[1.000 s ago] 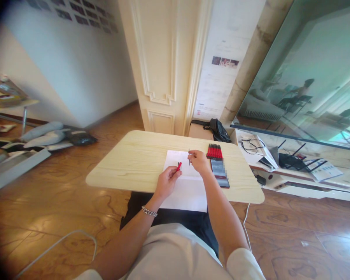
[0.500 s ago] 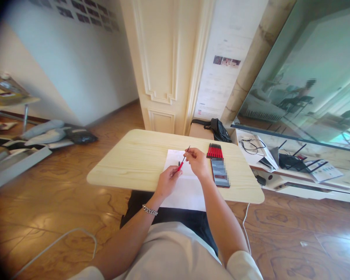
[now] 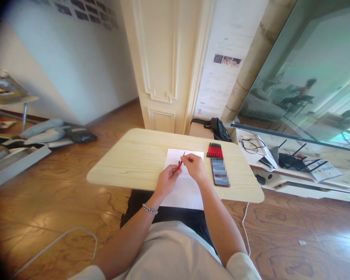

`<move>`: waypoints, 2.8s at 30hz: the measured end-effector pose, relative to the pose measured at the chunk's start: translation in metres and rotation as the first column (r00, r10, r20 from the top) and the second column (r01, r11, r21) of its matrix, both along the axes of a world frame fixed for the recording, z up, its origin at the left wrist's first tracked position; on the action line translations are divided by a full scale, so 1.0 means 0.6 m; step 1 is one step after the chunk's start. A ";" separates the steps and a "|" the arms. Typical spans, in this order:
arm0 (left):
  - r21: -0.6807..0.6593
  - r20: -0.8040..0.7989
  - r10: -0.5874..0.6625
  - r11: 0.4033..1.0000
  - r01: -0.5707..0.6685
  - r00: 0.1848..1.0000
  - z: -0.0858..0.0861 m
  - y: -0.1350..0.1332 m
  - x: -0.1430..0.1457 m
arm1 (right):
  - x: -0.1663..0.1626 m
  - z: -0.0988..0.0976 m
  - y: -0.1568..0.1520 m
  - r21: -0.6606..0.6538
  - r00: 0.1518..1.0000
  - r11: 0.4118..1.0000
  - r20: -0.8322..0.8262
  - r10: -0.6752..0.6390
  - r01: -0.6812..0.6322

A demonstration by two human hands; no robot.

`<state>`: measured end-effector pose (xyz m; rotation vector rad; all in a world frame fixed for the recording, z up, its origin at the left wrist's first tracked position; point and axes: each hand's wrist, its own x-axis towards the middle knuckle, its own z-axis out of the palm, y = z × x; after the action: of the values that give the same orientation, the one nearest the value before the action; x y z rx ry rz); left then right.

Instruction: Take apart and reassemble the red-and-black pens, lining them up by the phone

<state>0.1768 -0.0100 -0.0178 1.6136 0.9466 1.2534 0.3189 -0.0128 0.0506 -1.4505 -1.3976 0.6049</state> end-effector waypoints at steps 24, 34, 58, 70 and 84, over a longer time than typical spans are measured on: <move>-0.060 0.083 -0.025 0.998 0.030 0.996 0.005 -0.003 0.000 | 0.033 -0.042 0.040 -0.209 0.996 0.976 0.048 0.080 -0.069; -0.036 0.099 -0.050 0.998 0.054 0.994 0.010 -0.003 -0.003 | -0.007 -0.052 0.067 -0.392 0.719 0.885 0.687 0.102 0.249; 0.000 -0.034 0.016 1.000 -0.016 0.999 0.001 -0.001 -0.002 | 0.037 0.001 0.036 -0.013 0.883 0.999 -0.467 -0.033 0.031; 0.031 -0.077 0.022 0.999 -0.020 0.997 0.002 -0.001 -0.002 | 0.014 0.022 0.030 0.029 0.866 0.999 -0.501 0.000 0.017; 0.005 -0.061 0.028 1.000 -0.028 0.998 0.003 0.000 -0.002 | 0.012 0.012 0.026 0.040 0.910 0.998 -0.410 0.061 -0.049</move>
<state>0.1758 -0.0102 -0.0162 1.6547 1.0085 1.2319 0.3262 0.0029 0.0577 -1.1765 -1.1090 0.8680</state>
